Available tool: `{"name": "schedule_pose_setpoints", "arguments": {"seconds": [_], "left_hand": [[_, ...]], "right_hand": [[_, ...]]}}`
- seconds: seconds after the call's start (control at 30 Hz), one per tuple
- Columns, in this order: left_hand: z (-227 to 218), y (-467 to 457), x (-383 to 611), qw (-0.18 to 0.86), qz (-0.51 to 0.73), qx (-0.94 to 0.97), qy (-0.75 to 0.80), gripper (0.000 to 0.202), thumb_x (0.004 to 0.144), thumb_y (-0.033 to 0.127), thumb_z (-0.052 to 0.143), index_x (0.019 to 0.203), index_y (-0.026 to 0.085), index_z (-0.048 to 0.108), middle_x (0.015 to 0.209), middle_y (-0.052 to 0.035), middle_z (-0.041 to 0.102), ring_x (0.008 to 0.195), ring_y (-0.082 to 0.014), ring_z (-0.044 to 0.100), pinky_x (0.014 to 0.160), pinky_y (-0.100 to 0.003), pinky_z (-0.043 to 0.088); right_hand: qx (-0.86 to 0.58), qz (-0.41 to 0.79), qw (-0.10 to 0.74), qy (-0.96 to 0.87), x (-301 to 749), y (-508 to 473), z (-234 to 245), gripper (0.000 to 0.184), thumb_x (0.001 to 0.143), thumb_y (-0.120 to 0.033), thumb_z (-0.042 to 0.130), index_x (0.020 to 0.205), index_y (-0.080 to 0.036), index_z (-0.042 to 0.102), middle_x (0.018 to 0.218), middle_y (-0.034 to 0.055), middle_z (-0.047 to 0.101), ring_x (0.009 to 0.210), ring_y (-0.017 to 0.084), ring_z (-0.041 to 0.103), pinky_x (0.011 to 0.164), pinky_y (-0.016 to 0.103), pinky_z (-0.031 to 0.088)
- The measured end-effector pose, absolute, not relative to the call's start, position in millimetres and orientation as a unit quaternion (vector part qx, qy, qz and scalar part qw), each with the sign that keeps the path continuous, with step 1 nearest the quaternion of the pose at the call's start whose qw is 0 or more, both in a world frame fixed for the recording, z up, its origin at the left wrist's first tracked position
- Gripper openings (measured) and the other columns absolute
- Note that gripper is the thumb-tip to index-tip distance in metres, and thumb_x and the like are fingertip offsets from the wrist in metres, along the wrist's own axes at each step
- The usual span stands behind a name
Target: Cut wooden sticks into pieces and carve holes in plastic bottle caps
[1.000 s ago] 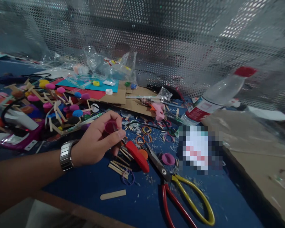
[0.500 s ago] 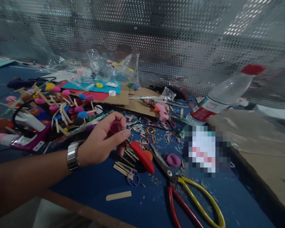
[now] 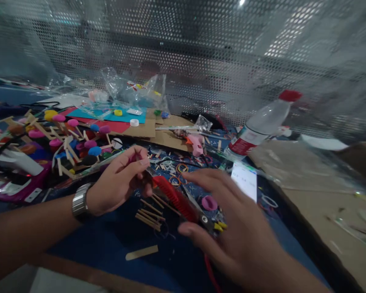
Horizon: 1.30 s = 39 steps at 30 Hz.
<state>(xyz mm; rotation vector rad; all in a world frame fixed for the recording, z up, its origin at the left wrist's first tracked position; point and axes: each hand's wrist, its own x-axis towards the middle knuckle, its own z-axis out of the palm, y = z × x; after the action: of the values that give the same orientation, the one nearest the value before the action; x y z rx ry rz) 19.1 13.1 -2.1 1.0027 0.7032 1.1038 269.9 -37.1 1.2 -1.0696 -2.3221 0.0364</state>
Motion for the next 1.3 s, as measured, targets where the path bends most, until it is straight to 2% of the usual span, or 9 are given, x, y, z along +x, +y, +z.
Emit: {"name": "schedule_pose_setpoints", "arguments": {"seconds": [0.07, 0.2, 0.3, 0.5, 0.6, 0.77, 0.9, 1.1, 1.3], "left_hand": [[-1, 13, 19, 0.685, 0.488, 0.446, 0.306, 0.022, 0.091, 0.03, 0.064, 0.089, 0.02, 0.044, 0.062, 0.0108, 0.054, 0.046, -0.0077, 0.064, 0.046, -0.015, 0.051], [-1, 12, 18, 0.687, 0.456, 0.484, 0.292, 0.024, 0.092, 0.033, 0.064, 0.092, 0.021, 0.044, 0.065, 0.0093, 0.055, 0.05, -0.008, 0.065, 0.049, -0.016, 0.051], [-3, 12, 16, 0.671, 0.43, 0.528, 0.292, 0.029, 0.089, 0.031, 0.07, 0.092, 0.02, 0.043, 0.067, 0.0086, 0.054, 0.053, -0.0059, 0.061, 0.052, -0.015, 0.049], [-6, 12, 15, 0.686, 0.386, 0.525, 0.323, 0.007, 0.098, 0.021, 0.053, 0.101, 0.023, 0.047, 0.068, 0.0072, 0.049, 0.054, -0.0047, 0.052, 0.052, -0.014, 0.043], [-1, 10, 15, 0.713, 0.388, 0.475, 0.339, 0.01, 0.097, 0.018, 0.051, 0.104, 0.025, 0.047, 0.069, 0.0064, 0.049, 0.052, -0.0057, 0.05, 0.049, -0.014, 0.042], [4, 10, 14, 0.743, 0.39, 0.435, 0.326, 0.007, 0.096, 0.017, 0.048, 0.098, 0.023, 0.049, 0.064, 0.0061, 0.043, 0.05, -0.0062, 0.043, 0.045, -0.013, 0.04], [4, 13, 13, 0.734, 0.389, 0.461, 0.312, 0.009, 0.091, 0.014, 0.051, 0.096, 0.021, 0.052, 0.071, 0.0031, 0.05, 0.054, -0.0065, 0.049, 0.049, -0.014, 0.043], [8, 15, 12, 0.738, 0.4, 0.419, 0.347, 0.015, 0.087, 0.012, 0.051, 0.098, 0.023, 0.05, 0.062, 0.0047, 0.045, 0.047, -0.006, 0.032, 0.038, -0.008, 0.026], [6, 15, 12, 0.718, 0.399, 0.473, 0.319, 0.005, 0.088, 0.017, 0.055, 0.092, 0.019, 0.054, 0.072, 0.0033, 0.047, 0.05, -0.0047, 0.038, 0.043, -0.012, 0.033]], "right_hand": [[-0.384, 0.024, 0.274, -0.881, 252, -25, 1, 0.049, 0.097, -0.048, 0.053, 0.137, -0.021, 0.049, 0.125, 0.0142, 0.068, 0.11, 0.028, 0.068, 0.087, 0.041, 0.06], [-0.385, 0.063, 0.285, -0.876, 239, -23, -11, 0.038, 0.099, -0.025, 0.05, 0.136, -0.021, 0.047, 0.122, 0.011, 0.071, 0.106, 0.021, 0.072, 0.085, 0.03, 0.061], [-0.372, 0.105, 0.305, -0.87, 245, -23, -14, 0.04, 0.098, -0.018, 0.047, 0.137, -0.022, 0.048, 0.125, 0.0096, 0.07, 0.109, 0.019, 0.07, 0.089, 0.028, 0.059], [-0.393, 0.211, 0.361, -0.819, 259, -19, -14, 0.034, 0.098, -0.022, 0.048, 0.13, -0.025, 0.059, 0.118, 0.0053, 0.074, 0.098, 0.018, 0.073, 0.083, 0.027, 0.059], [-0.406, 0.237, 0.397, -0.788, 262, -19, -16, 0.031, 0.099, -0.027, 0.05, 0.127, -0.027, 0.063, 0.113, 0.0047, 0.076, 0.094, 0.019, 0.074, 0.078, 0.027, 0.059], [-0.414, 0.208, 0.433, -0.773, 262, -16, -14, 0.025, 0.099, -0.026, 0.052, 0.117, -0.027, 0.069, 0.102, 0.0039, 0.077, 0.086, 0.018, 0.072, 0.075, 0.028, 0.058], [-0.389, 0.173, 0.418, -0.802, 261, -12, -10, 0.025, 0.094, -0.02, 0.058, 0.116, -0.025, 0.07, 0.093, 0.0035, 0.075, 0.078, 0.017, 0.07, 0.069, 0.028, 0.056], [-0.365, 0.14, 0.392, -0.833, 266, -13, -5, 0.03, 0.091, -0.017, 0.062, 0.119, -0.024, 0.07, 0.093, 0.0052, 0.072, 0.077, 0.016, 0.069, 0.065, 0.027, 0.056], [-0.366, 0.122, 0.397, -0.833, 266, -14, -6, 0.029, 0.091, -0.017, 0.062, 0.118, -0.024, 0.071, 0.093, 0.0046, 0.071, 0.076, 0.015, 0.069, 0.065, 0.026, 0.056]]}}
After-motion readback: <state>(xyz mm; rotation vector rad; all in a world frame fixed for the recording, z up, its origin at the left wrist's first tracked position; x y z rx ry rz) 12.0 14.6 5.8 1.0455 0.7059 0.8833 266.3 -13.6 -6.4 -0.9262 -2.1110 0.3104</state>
